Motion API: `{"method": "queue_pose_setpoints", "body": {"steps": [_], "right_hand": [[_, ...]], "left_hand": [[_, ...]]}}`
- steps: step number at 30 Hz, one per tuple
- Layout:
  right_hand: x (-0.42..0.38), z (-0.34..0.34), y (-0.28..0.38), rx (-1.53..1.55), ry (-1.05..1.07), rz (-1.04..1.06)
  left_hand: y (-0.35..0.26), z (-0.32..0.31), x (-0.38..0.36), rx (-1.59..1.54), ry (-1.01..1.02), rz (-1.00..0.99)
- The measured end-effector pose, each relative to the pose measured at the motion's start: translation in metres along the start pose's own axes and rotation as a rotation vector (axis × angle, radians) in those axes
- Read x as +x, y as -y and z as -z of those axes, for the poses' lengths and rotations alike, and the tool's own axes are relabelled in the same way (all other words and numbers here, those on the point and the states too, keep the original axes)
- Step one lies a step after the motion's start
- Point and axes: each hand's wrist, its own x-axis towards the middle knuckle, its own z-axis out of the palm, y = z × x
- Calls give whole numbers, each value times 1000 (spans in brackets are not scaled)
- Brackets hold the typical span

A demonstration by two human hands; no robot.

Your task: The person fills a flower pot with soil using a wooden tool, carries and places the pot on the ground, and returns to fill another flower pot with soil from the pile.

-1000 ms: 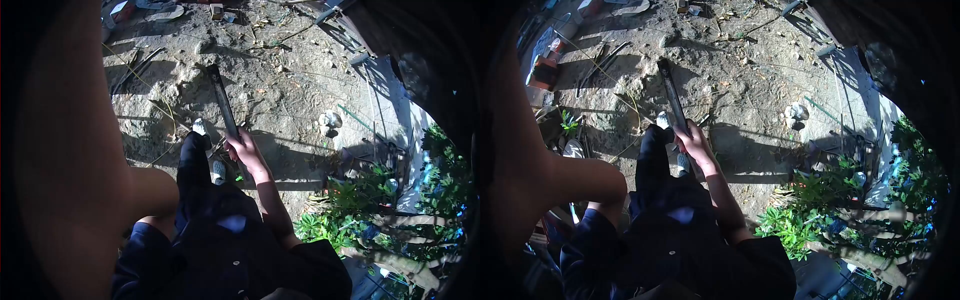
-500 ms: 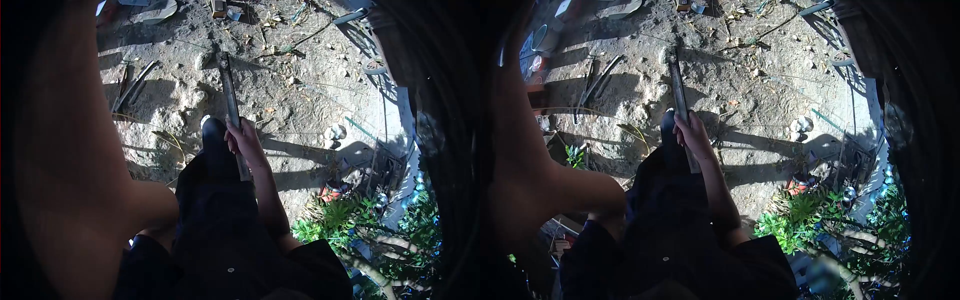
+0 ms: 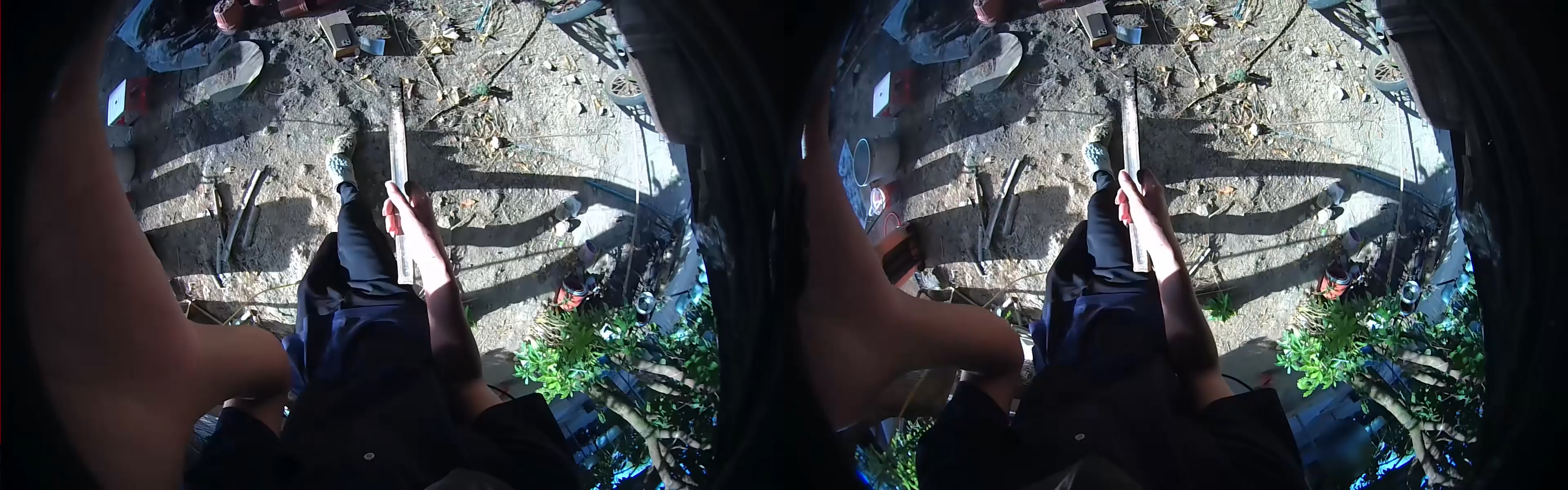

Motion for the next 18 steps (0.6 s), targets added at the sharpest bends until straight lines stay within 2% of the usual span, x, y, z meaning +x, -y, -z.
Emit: {"method": "queue_pose_setpoints", "body": {"steps": [1,11,18], "right_hand": [[11,-9,13,6,-30,-65],[87,-112,78,201,-183,-202],[198,-253,137,230,-192,-35]], "left_hand": [[-1,9,27,1,12,-5],[-31,92,242,-11,29,-14],[-99,209,402,-53,88,15]]}}
